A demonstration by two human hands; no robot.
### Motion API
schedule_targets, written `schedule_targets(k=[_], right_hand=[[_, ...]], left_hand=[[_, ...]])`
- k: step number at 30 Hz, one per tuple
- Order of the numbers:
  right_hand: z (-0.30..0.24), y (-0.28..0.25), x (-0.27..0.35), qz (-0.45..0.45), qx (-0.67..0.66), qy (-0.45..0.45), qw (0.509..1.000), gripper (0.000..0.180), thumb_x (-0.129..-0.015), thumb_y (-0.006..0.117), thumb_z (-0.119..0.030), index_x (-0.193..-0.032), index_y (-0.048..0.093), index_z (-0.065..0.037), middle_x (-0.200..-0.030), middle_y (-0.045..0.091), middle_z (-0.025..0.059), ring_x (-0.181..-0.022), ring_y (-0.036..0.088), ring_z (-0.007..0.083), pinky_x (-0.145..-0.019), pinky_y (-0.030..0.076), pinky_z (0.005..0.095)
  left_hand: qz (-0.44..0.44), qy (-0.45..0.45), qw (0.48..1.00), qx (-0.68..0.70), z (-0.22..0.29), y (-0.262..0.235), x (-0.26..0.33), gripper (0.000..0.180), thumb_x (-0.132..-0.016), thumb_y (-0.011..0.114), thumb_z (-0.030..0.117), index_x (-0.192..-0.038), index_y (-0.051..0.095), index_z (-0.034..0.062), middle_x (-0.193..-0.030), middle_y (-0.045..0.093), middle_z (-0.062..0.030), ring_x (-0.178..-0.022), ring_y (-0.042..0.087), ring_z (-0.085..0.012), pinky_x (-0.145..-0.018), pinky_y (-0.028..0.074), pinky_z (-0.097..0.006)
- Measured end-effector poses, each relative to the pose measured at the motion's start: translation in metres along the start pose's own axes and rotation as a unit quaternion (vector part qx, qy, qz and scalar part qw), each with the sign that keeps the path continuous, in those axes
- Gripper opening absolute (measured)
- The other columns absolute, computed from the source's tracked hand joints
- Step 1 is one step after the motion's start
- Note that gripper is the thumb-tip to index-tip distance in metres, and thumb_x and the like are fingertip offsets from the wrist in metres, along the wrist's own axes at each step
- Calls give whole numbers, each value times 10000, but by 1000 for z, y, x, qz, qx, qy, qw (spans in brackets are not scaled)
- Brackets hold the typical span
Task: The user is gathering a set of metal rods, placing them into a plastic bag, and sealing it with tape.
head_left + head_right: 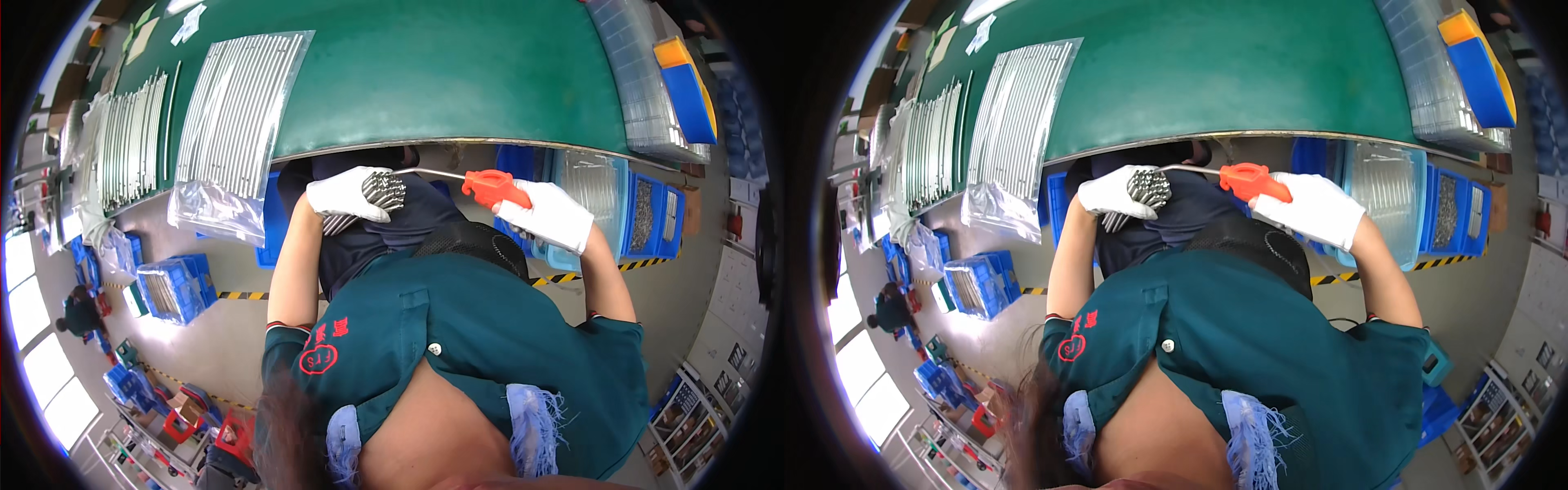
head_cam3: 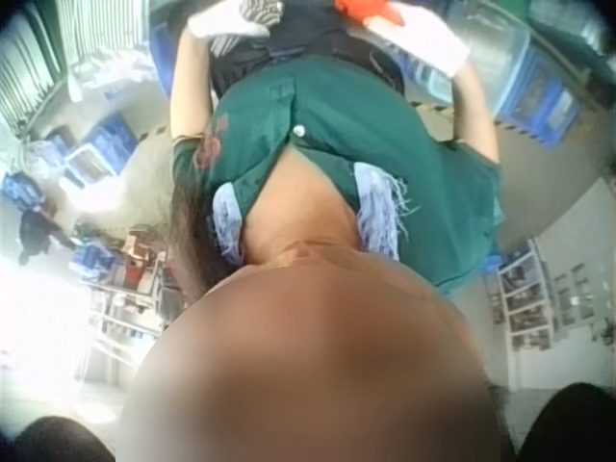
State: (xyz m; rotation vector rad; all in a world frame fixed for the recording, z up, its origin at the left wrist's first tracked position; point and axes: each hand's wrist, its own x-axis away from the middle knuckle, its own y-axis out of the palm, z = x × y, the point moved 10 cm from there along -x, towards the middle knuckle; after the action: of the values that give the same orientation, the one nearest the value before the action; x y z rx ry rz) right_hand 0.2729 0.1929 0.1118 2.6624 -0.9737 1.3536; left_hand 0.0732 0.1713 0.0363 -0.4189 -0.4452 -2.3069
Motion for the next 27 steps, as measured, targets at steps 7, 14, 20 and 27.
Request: schedule_targets(k=[7,14,20,27], right_hand=[[-7,9,3,-37,-20,21,999,418,-823,622,-442,-942,609,-42,-671,578,33,-575,538,115,-556,443,268],[-13,3,0,-8,16,-6,1000,380,-830,630,-413,-961,606,-57,-666,582,13,-542,529,89,-517,438,245],[-9,12,1,-42,-48,21,998,392,-825,635,-429,-940,604,-56,-640,552,6,-533,514,82,-487,420,245],[2,6,4,-26,-56,12,998,434,-822,614,-462,-930,603,-41,-634,545,18,-518,501,93,-472,410,251]], left_hand=[[4,2,1000,13,0,0,0,374,-637,778,10,-952,576,14,-865,606,-2,-797,528,-64,-749,472,-237],[6,-12,1000,25,3,0,0,371,-637,774,-7,-952,579,11,-874,612,-3,-806,537,-60,-742,475,-235],[23,-5,998,50,2,-2,1,359,-632,776,-6,-940,593,13,-870,611,-4,-796,537,-64,-733,477,-233],[-11,0,999,46,1,1,-1,368,-668,770,21,-969,561,-2,-874,610,-15,-826,534,-78,-777,468,-246]])
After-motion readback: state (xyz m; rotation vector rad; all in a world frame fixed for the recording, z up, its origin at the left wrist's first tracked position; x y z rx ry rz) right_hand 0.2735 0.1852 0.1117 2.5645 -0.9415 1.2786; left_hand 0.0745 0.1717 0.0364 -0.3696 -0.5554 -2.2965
